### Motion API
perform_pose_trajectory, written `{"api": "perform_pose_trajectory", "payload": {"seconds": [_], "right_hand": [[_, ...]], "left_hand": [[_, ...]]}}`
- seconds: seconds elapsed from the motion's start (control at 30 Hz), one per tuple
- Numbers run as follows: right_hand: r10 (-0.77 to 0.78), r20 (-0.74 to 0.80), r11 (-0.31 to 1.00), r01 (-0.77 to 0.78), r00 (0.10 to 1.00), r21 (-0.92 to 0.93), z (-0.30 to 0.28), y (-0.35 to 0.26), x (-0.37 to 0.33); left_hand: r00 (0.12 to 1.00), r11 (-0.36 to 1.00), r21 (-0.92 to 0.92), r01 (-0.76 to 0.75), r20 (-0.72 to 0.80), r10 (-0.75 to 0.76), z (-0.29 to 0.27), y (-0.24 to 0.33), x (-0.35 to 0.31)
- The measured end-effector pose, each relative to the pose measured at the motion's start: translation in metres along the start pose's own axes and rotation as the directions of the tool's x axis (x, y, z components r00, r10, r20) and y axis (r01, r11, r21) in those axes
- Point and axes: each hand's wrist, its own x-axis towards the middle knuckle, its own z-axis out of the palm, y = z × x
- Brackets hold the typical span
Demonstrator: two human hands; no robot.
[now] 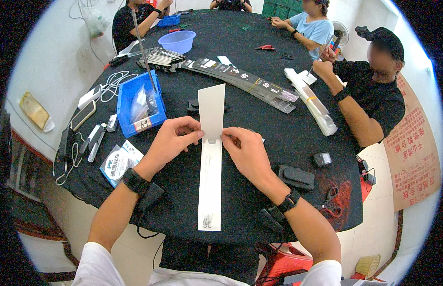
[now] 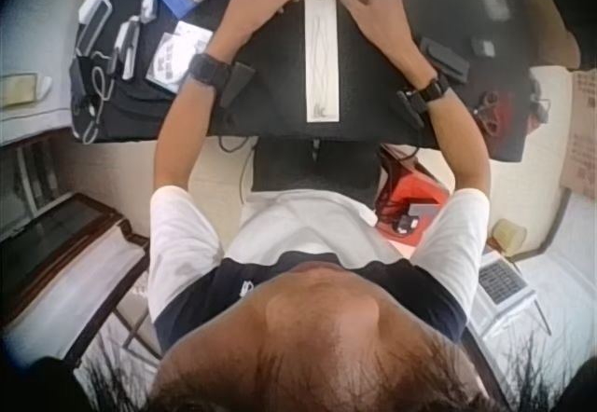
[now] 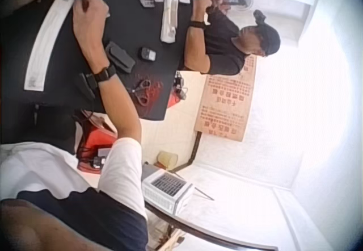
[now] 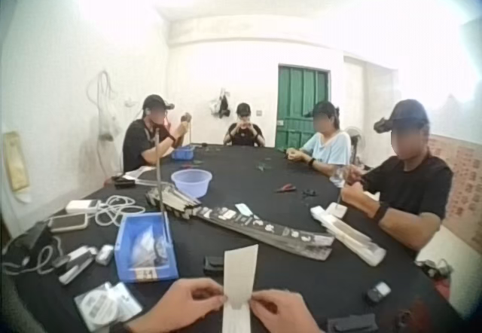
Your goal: The person packages fishing hooks by placing them onto a white card, sliding the card into a plastic sleeve, and then sliding a second plastic sleeve over the assembly.
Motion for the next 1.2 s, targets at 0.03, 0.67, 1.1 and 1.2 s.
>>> {"api": "perform_pose_trajectory", "payload": {"seconds": [0.03, 0.67, 1.1, 1.2], "right_hand": [[0.002, 0.011, 1.000, -0.002, 1.000, -0.018, -0.001, -0.001, 0.000], [-0.044, 0.002, 0.999, 0.044, 0.999, -0.003, 0.001, 0.004, 0.001], [-0.035, 0.009, 0.999, 0.034, 0.999, 0.020, 0.003, 0.005, 0.000], [-0.044, 0.002, 0.998, 0.044, 0.999, 0.043, 0.006, 0.009, -0.001]], "left_hand": [[1.000, 1.000, 0.000, -0.001, -0.001, 0.001, -0.001, 0.000, 0.000], [1.000, 0.999, -0.036, -0.012, 0.002, 0.012, -0.001, 0.000, 0.001], [1.000, 0.997, -0.070, 0.011, -0.015, -0.012, -0.001, 0.001, -0.002], [1.000, 0.995, -0.097, 0.012, -0.010, -0.013, -0.001, 0.000, -0.003]]}}
